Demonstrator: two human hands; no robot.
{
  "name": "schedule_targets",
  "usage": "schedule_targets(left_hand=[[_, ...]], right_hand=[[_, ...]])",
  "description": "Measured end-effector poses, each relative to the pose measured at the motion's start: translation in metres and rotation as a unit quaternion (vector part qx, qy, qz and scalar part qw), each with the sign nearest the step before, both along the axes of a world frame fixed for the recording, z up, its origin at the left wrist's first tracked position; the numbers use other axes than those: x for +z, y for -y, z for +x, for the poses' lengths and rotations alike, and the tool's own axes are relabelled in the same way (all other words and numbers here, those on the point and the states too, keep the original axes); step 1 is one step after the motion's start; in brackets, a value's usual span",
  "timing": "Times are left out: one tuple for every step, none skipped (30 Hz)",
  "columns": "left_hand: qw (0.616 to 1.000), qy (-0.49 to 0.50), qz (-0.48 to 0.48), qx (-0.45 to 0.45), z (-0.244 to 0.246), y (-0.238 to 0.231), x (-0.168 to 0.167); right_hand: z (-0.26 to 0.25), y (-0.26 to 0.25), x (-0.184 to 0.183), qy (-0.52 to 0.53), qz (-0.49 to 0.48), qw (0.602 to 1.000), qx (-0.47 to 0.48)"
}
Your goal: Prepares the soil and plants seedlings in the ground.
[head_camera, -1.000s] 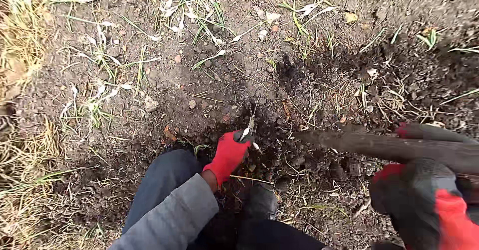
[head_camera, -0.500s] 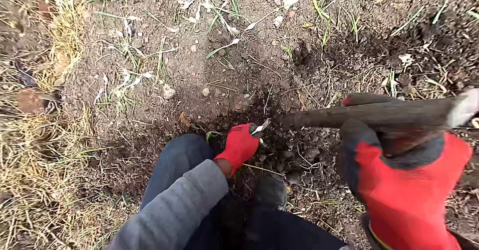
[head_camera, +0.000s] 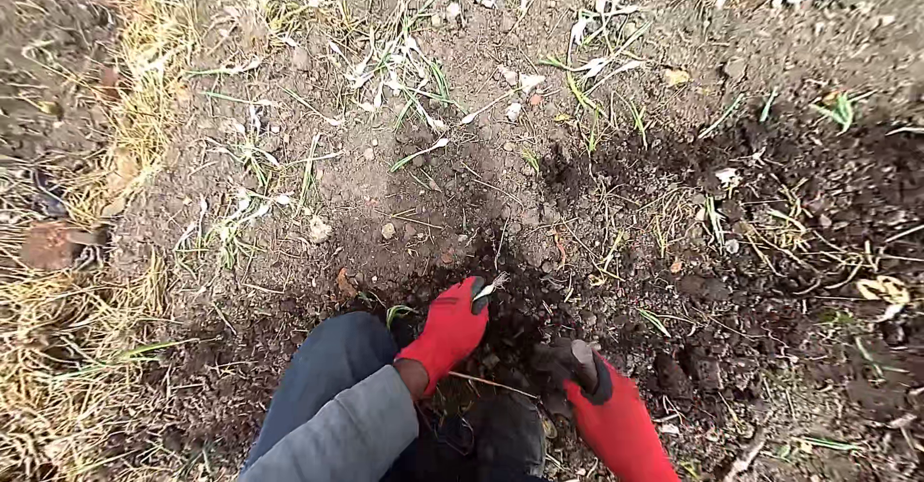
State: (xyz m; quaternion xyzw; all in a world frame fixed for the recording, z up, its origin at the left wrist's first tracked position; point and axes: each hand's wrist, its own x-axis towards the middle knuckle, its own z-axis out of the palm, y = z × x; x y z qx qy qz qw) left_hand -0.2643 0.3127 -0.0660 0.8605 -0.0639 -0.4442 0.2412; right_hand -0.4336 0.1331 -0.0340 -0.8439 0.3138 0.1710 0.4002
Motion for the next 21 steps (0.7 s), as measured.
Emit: schedule_targets(left_hand=[[0.999,0.019,-0.004,0.034,0.012,-0.009,0.009],[0.997,0.035,-0.006,0.066,0.023,-0.02,0.016],[0.994,0.051,-0.009,0.094,0.032,-0.031,0.022],[0.992,0.059,-0.007,0.113,0.035,-0.044,0.029],[0.99,0.064,0.002,0.124,0.034,-0.057,0.034],[0.989,0.063,0.019,0.131,0.032,-0.068,0.037],[0.989,0.064,0.035,0.132,0.031,-0.078,0.039],[0.988,0.068,0.05,0.127,0.032,-0.085,0.041],[0.987,0.076,0.063,0.129,0.034,-0.089,0.041],[0.984,0.086,0.071,0.136,0.038,-0.09,0.04],[0.982,0.107,0.069,0.143,0.043,-0.088,0.038],[0.978,0.138,0.057,0.148,0.052,-0.084,0.033],[0.972,0.175,0.041,0.149,0.062,-0.08,0.026],[0.967,0.206,0.025,0.146,0.071,-0.074,0.018],[0.965,0.223,0.01,0.14,0.078,-0.069,0.011],[0.965,0.229,-0.001,0.126,0.085,-0.062,0.002],[0.968,0.223,-0.012,0.112,0.092,-0.055,-0.008],[0.976,0.195,-0.018,0.099,0.092,-0.05,-0.015],[0.984,0.158,-0.019,0.082,0.086,-0.048,-0.02],[0.99,0.129,-0.017,0.057,0.082,-0.047,-0.024],[0.993,0.113,-0.017,0.035,0.084,-0.045,-0.023]], right_hand=[[0.019,0.009,0.007,-0.019,0.016,1.0,0.008],[0.039,0.018,0.02,-0.004,0.028,1.0,0.003],[0.061,0.029,0.04,0.041,0.04,0.998,-0.013],[0.08,0.041,0.063,0.121,0.059,0.99,-0.038],[0.099,0.053,0.085,0.216,0.103,0.969,-0.067],[0.12,0.068,0.105,0.302,0.148,0.939,-0.077],[0.138,0.088,0.115,0.368,0.176,0.912,-0.053],[0.153,0.112,0.115,0.411,0.182,0.893,-0.015],[0.169,0.127,0.112,0.43,0.188,0.883,0.014],[0.185,0.126,0.108,0.423,0.163,0.891,0.021],[0.201,0.102,0.105,0.381,0.084,0.921,-0.017],[0.222,0.068,0.097,0.292,-0.016,0.955,-0.056],[0.24,0.043,0.068,0.242,-0.066,0.966,-0.054],[0.252,0.029,0.026,0.216,-0.071,0.973,-0.032],[0.256,0.025,-0.009,0.191,-0.059,0.98,-0.016],[0.259,0.03,-0.023,0.159,-0.036,0.987,-0.009],[0.263,0.038,-0.019,0.145,-0.021,0.989,-0.02],[0.263,0.045,-0.001,0.147,-0.015,0.988,-0.036],[0.255,0.053,0.026,0.169,-0.013,0.984,-0.053],[0.245,0.065,0.054,0.219,-0.001,0.974,-0.062],[0.232,0.083,0.078,0.297,0.038,0.953,-0.048]])
